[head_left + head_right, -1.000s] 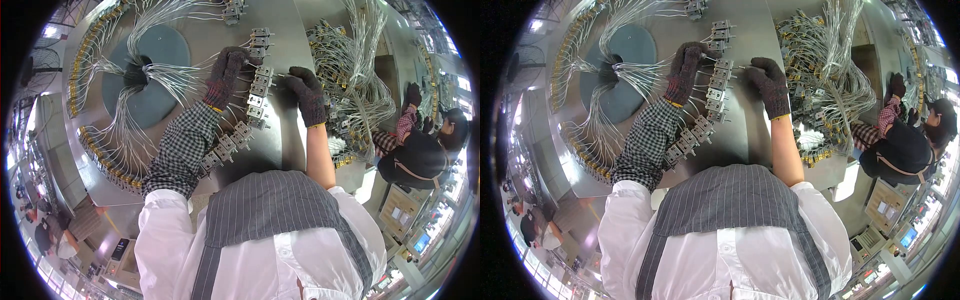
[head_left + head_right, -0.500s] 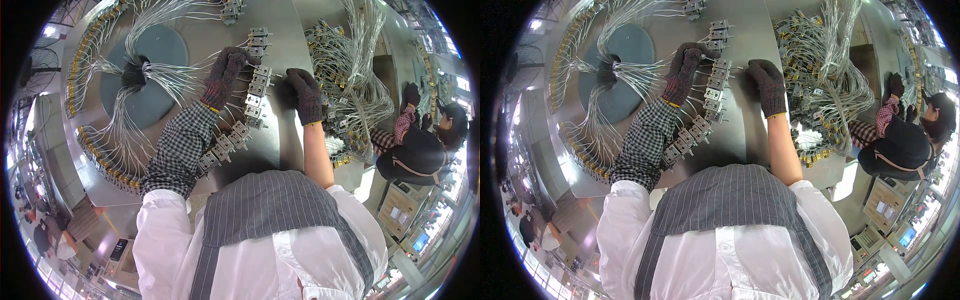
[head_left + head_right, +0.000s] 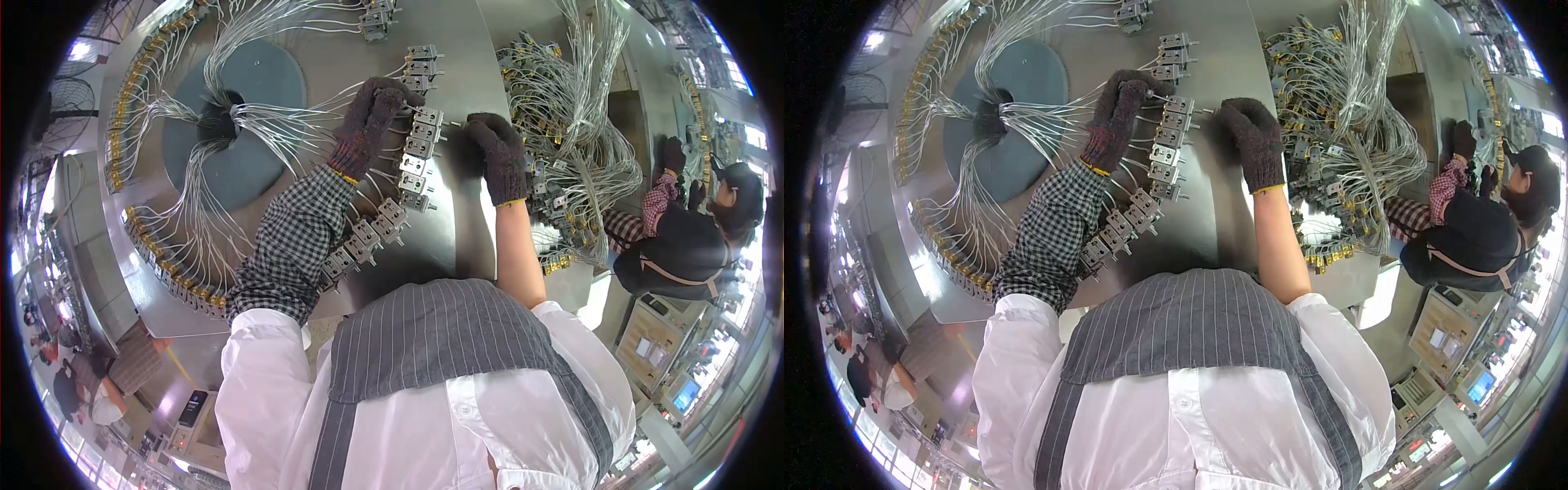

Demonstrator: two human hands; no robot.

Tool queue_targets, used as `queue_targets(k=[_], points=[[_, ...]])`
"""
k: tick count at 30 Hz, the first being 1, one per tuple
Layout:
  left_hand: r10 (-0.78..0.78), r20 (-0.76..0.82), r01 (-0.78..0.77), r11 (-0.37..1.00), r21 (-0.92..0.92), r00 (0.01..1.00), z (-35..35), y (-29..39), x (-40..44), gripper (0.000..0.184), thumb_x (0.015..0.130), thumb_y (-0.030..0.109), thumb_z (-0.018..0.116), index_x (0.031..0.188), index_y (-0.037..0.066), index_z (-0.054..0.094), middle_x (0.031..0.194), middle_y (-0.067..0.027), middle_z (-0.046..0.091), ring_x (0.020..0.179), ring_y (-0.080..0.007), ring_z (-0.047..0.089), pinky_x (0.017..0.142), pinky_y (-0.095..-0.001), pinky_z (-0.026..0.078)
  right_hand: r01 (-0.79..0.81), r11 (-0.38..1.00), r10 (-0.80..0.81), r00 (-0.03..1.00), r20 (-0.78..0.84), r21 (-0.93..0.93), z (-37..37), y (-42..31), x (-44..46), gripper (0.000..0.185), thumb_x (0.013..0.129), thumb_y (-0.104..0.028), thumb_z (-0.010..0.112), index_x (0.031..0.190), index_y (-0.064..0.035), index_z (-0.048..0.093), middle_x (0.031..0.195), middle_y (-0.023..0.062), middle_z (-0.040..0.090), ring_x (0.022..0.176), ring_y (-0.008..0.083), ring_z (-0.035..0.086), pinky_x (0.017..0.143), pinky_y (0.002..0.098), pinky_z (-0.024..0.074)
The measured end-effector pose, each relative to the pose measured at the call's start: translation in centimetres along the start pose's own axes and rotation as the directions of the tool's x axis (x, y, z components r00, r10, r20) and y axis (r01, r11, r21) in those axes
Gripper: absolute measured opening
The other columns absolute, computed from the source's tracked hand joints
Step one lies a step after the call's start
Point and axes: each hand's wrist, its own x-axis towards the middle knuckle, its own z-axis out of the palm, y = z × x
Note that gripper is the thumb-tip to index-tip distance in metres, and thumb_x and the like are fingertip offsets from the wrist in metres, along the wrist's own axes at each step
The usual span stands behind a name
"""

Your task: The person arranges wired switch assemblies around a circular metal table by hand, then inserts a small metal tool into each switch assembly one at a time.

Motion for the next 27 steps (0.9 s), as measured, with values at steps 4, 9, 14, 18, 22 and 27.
queue_targets(k=[4, 9, 14, 18, 22, 27], points=[[-0.066, -0.022, 0.065, 0.996, -0.059, 0.998, -0.2, -0.1, -0.4, 0.026, 0.105, 0.030, 0.047, 0.109, 0.006, 0.053, 0.103, -0.0086, 0.067, 0.101, -0.0175, 0.061, 0.096, -0.0351, 0.046, -0.050, 0.999, 0.050, 0.999, -0.021, 0.020, 0.3, 0.2, -0.1, 0.022, 0.083, -0.018, 0.073, 0.100, -0.0042, 0.072, 0.088, 0.0015, 0.070, 0.078, 0.0099, 0.062, 0.072, 0.0251, 0.0497], [-0.090, -0.044, 0.083, 0.985, -0.150, 0.995, -0.8, -1.6, -0.3, 0.032, 0.106, 0.030, 0.043, 0.114, 0.001, 0.052, 0.105, -0.0170, 0.067, 0.101, -0.0282, 0.066, 0.095, -0.0412, 0.051, -0.045, 0.999, 0.045, 0.999, -0.011, 0.031, 0.0, 0.4, 0.2, 0.021, 0.084, -0.019, 0.073, 0.099, -0.0047, 0.072, 0.087, 0.0019, 0.069, 0.079, 0.0103, 0.061, 0.075, 0.0256, 0.0494], [-0.121, -0.116, 0.107, 0.987, -0.122, 0.986, -1.2, -3.1, -0.2, 0.029, 0.105, 0.030, 0.048, 0.110, 0.003, 0.057, 0.100, -0.0062, 0.064, 0.095, -0.0142, 0.059, 0.091, -0.0315, 0.047, 0.010, 1.000, -0.010, 1.000, -0.016, -0.009, 0.1, 0.3, 0.1, 0.022, 0.083, -0.019, 0.074, 0.100, -0.0043, 0.071, 0.089, 0.0018, 0.069, 0.083, 0.0101, 0.061, 0.077, 0.0254, 0.0490], [-0.096, -0.125, 0.082, 0.990, -0.112, 0.987, -1.3, -3.3, -0.3, 0.028, 0.105, 0.029, 0.049, 0.110, 0.003, 0.058, 0.101, -0.0054, 0.063, 0.093, -0.0133, 0.057, 0.089, -0.0303, 0.047, -0.035, 0.999, 0.035, 0.999, -0.011, 0.007, 0.0, 0.2, 0.0, 0.021, 0.083, -0.017, 0.074, 0.100, -0.0042, 0.071, 0.090, 0.0015, 0.068, 0.083, 0.0098, 0.061, 0.078, 0.0255, 0.0491], [-0.107, -0.123, 0.087, 0.984, -0.157, 0.987, -0.3, -1.6, -0.2, 0.027, 0.105, 0.028, 0.049, 0.109, 0.003, 0.059, 0.102, -0.0054, 0.064, 0.095, -0.0135, 0.057, 0.089, -0.0302, 0.046, 0.104, 0.994, -0.103, 0.994, 0.022, -0.032, -0.3, 0.4, 0.0, 0.021, 0.083, -0.016, 0.073, 0.100, -0.0044, 0.070, 0.091, 0.0022, 0.068, 0.084, 0.0103, 0.061, 0.078, 0.0256, 0.0496], [-0.119, -0.181, 0.102, 0.990, -0.100, 0.976, -0.7, -2.0, -0.3, 0.027, 0.105, 0.029, 0.050, 0.107, 0.003, 0.059, 0.102, -0.0060, 0.065, 0.095, -0.0142, 0.058, 0.088, -0.0307, 0.046, 0.144, 0.990, -0.143, 0.989, 0.045, -0.013, -0.3, 1.2, 0.2, 0.022, 0.083, -0.015, 0.072, 0.102, -0.0041, 0.070, 0.093, 0.0034, 0.069, 0.085, 0.0116, 0.063, 0.078, 0.0261, 0.0504]])
